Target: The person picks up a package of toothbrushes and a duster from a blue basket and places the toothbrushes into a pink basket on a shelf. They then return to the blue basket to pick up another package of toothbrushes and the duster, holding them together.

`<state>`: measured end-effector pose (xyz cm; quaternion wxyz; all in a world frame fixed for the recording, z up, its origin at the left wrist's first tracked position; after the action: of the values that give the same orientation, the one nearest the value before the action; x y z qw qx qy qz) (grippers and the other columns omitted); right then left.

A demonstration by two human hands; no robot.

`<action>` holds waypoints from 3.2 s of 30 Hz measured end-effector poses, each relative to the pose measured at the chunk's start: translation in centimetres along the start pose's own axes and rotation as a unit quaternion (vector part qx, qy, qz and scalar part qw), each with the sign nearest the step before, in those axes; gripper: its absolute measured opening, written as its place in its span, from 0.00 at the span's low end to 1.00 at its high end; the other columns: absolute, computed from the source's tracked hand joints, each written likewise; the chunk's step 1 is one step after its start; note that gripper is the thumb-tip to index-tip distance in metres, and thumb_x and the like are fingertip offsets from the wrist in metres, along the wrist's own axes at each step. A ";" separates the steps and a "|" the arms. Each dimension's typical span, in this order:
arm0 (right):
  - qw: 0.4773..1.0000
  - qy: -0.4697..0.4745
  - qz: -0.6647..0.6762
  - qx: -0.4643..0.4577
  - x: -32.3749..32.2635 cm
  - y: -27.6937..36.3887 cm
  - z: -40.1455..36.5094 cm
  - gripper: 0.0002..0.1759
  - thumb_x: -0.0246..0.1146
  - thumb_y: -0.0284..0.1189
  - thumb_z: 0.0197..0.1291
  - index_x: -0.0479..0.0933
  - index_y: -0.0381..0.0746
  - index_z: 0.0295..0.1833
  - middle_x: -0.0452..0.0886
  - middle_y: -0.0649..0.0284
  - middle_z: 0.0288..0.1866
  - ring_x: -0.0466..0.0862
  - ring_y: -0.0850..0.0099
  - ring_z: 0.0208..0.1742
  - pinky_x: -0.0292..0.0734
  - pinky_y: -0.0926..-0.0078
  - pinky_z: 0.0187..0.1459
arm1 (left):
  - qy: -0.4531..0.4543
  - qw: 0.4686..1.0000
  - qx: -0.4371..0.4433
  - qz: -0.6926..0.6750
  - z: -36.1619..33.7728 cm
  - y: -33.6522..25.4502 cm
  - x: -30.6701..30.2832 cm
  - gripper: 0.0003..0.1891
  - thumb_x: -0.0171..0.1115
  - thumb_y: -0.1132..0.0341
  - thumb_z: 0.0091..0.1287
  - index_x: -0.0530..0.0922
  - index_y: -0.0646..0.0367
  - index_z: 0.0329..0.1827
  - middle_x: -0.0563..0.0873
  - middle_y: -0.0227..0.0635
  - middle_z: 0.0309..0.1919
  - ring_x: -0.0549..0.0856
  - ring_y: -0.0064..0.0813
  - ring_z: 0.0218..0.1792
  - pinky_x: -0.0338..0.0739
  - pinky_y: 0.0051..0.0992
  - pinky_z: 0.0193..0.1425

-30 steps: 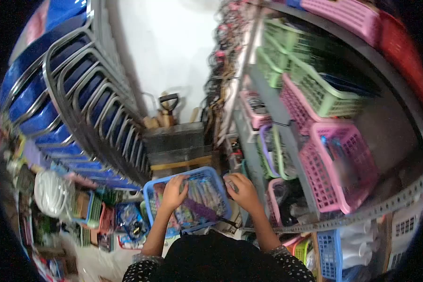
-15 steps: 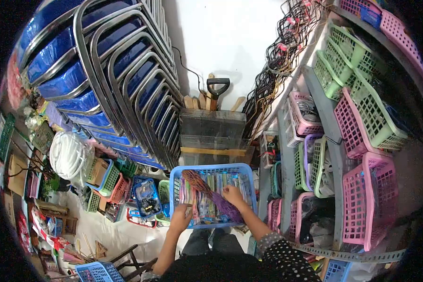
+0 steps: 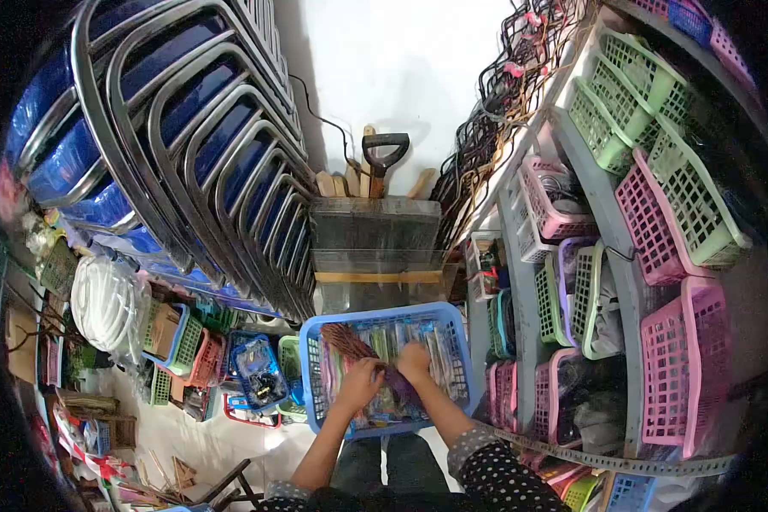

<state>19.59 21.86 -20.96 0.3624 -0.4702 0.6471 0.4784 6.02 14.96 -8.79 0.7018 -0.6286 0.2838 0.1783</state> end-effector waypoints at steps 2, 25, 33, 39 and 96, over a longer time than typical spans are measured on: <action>0.998 0.052 0.032 0.028 -3.8 0.5 -0.8 0.25 0.69 0.40 0.41 0.76 0.30 0.39 0.77 0.44 0.43 0.81 0.52 0.38 0.78 0.57 0.39 | -0.007 1.000 0.002 -0.021 -0.7 0.8 -0.1 0.13 0.56 0.67 0.60 0.75 0.62 0.46 0.78 0.45 0.43 0.77 0.43 0.46 0.70 0.35 0.52; 0.922 -0.231 0.105 -0.294 -20.2 11.4 -16.6 0.36 0.65 0.42 0.47 0.65 0.36 0.60 0.64 0.51 0.60 0.65 0.55 0.61 0.58 0.52 0.59 | -0.017 0.740 -0.243 -0.627 -5.6 1.6 -8.4 0.17 0.60 0.74 0.60 0.72 0.65 0.52 0.79 0.38 0.48 0.79 0.30 0.49 0.73 0.29 0.54; 0.998 -0.044 -0.043 -0.028 -8.2 -2.5 -13.2 0.45 0.69 0.48 0.39 0.62 0.40 0.62 0.69 0.54 0.57 0.68 0.55 0.59 0.55 0.46 0.59 | -0.077 0.676 -0.240 -0.692 -9.1 4.1 -12.4 0.20 0.59 0.72 0.60 0.69 0.68 0.55 0.78 0.43 0.51 0.78 0.36 0.52 0.72 0.34 0.57; 0.998 -0.033 0.060 -0.015 -12.0 -5.4 -16.4 0.31 0.68 0.38 0.38 0.72 0.38 0.51 0.76 0.53 0.48 0.76 0.57 0.51 0.70 0.62 0.51 | -0.067 0.629 -0.189 -0.751 -9.2 4.0 -13.0 0.23 0.57 0.68 0.62 0.65 0.70 0.58 0.75 0.46 0.54 0.76 0.39 0.54 0.68 0.35 0.60; 0.986 -0.088 0.139 -0.014 -22.0 -10.3 -15.9 0.19 0.63 0.43 0.44 0.79 0.41 0.38 0.80 0.49 0.31 0.80 0.49 0.36 0.74 0.54 0.37 | -0.090 0.653 -0.140 -0.738 -7.0 -8.4 -2.9 0.20 0.53 0.77 0.62 0.66 0.66 0.58 0.75 0.43 0.55 0.74 0.37 0.56 0.65 0.34 0.63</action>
<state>35.66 11.36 0.78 0.3414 -0.3364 0.6653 0.5725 7.66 7.19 -0.75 0.5276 -0.7028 -0.3672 -0.3048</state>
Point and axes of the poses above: each hand's wrist, its own z-axis towards the middle knuckle, its own x-axis out of the palm, y = z × x, the point moved 9 cm from there along z, towards the middle knuckle
